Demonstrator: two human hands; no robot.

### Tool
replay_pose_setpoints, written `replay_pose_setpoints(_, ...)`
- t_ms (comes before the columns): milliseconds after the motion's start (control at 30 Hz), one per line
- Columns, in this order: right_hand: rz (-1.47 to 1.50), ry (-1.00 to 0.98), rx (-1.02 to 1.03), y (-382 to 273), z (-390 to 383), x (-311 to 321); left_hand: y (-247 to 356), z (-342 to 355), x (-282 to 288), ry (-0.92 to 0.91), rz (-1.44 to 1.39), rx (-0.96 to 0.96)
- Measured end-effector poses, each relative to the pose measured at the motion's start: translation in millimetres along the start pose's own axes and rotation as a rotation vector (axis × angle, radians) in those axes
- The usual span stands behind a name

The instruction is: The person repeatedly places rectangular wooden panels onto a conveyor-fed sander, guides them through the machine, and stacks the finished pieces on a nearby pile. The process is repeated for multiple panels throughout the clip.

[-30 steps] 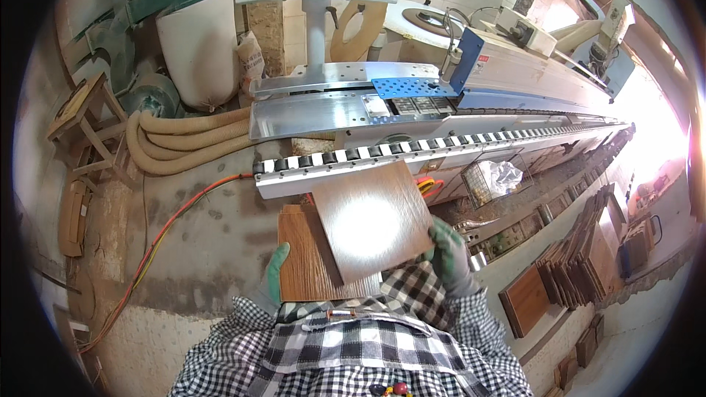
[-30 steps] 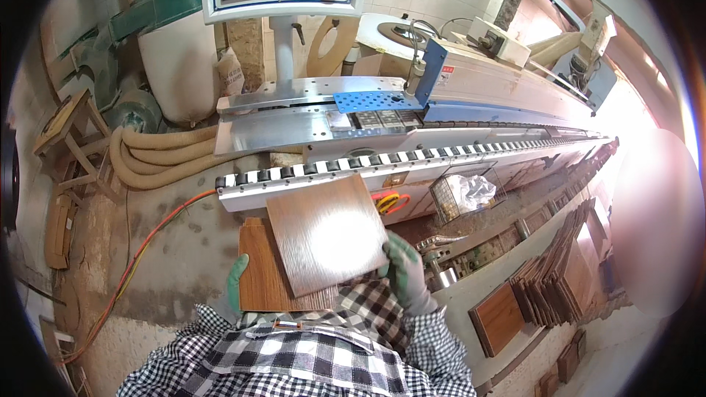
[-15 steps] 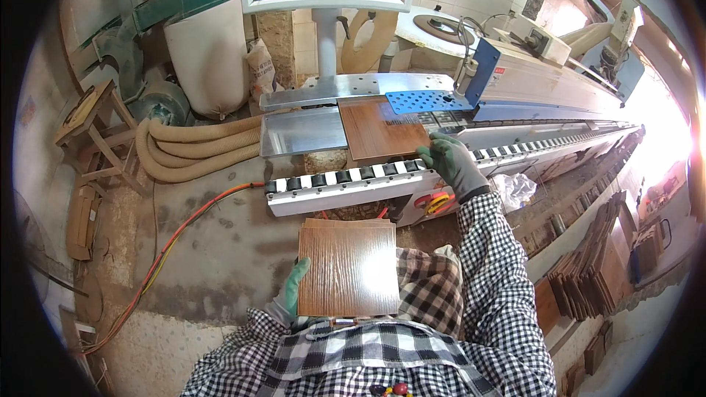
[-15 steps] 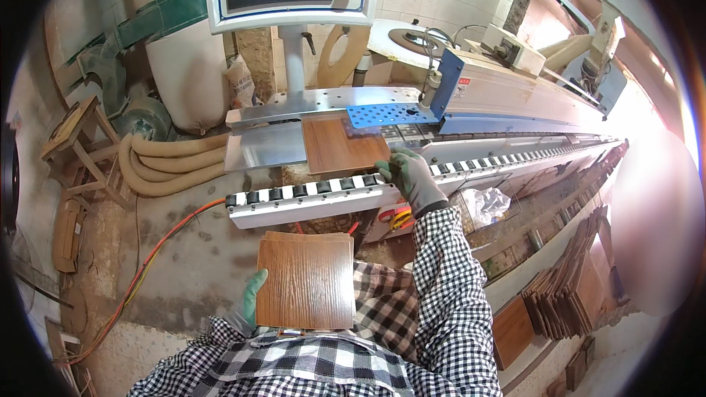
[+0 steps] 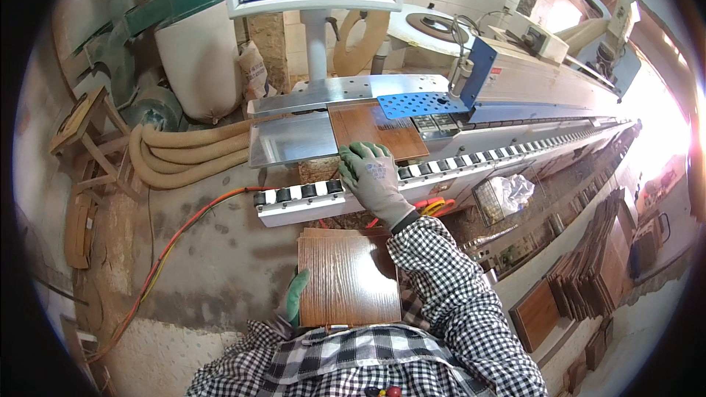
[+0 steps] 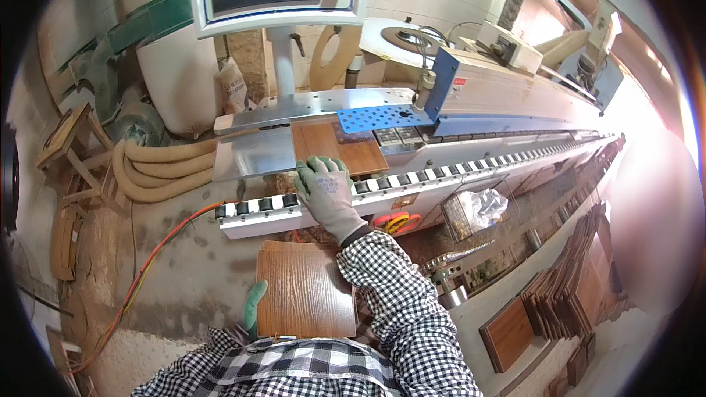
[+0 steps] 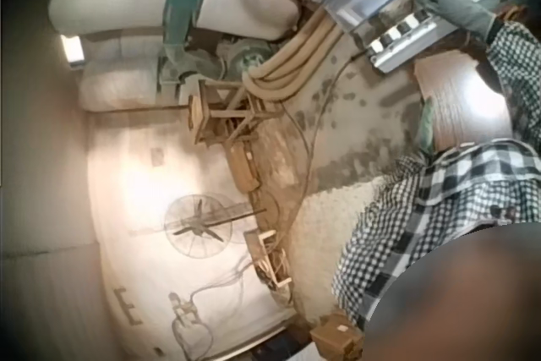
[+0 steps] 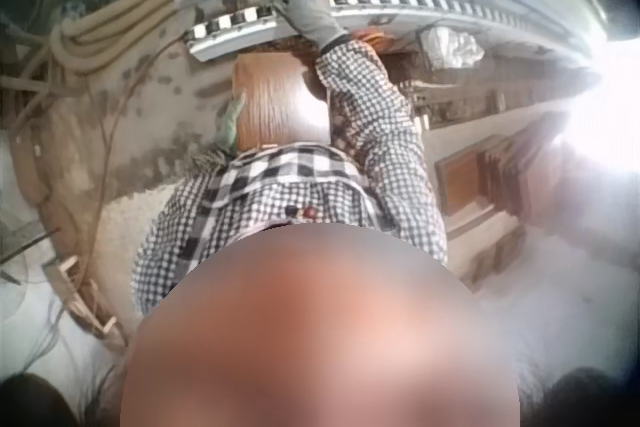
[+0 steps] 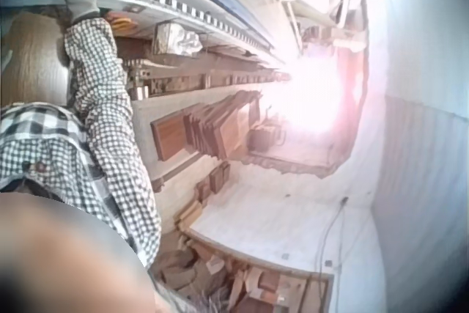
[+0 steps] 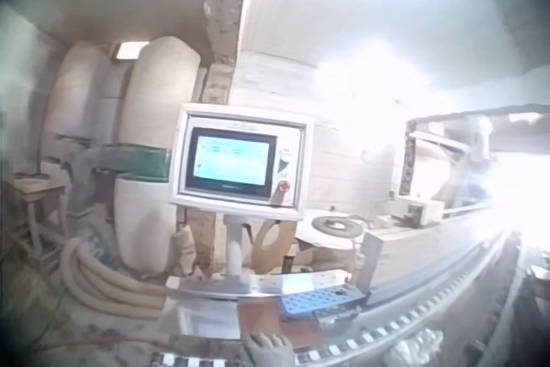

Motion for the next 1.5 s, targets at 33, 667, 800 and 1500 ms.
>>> replay_pose_setpoints(33,-0.003,-0.004,-0.012,0,1,1,-3,4,12,0.003,-0.008,-0.01)
replay_pose_setpoints(667,-0.402,-0.052,-0.392,166,-31,81,17,-33,-42,0.036,0.054,-0.083)
replay_pose_setpoints(800,-0.483,0.115,-0.416,178,-52,102,20,-34,-52,0.038,0.107,-0.052)
replay_pose_setpoints(1500,0.943,-0.264,-1.214,-46,-288,109,9,-28,-33,-0.065,0.112,-0.087)
Point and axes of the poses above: each hand's wrist, its own z-axis towards the middle knuckle, its own x-axis out of the back of the hand, y = z × x, the point moved 5 cm from there along z, towards the middle knuckle, and after that the axes turned 10 degrees about y, right-handed, at the moved point
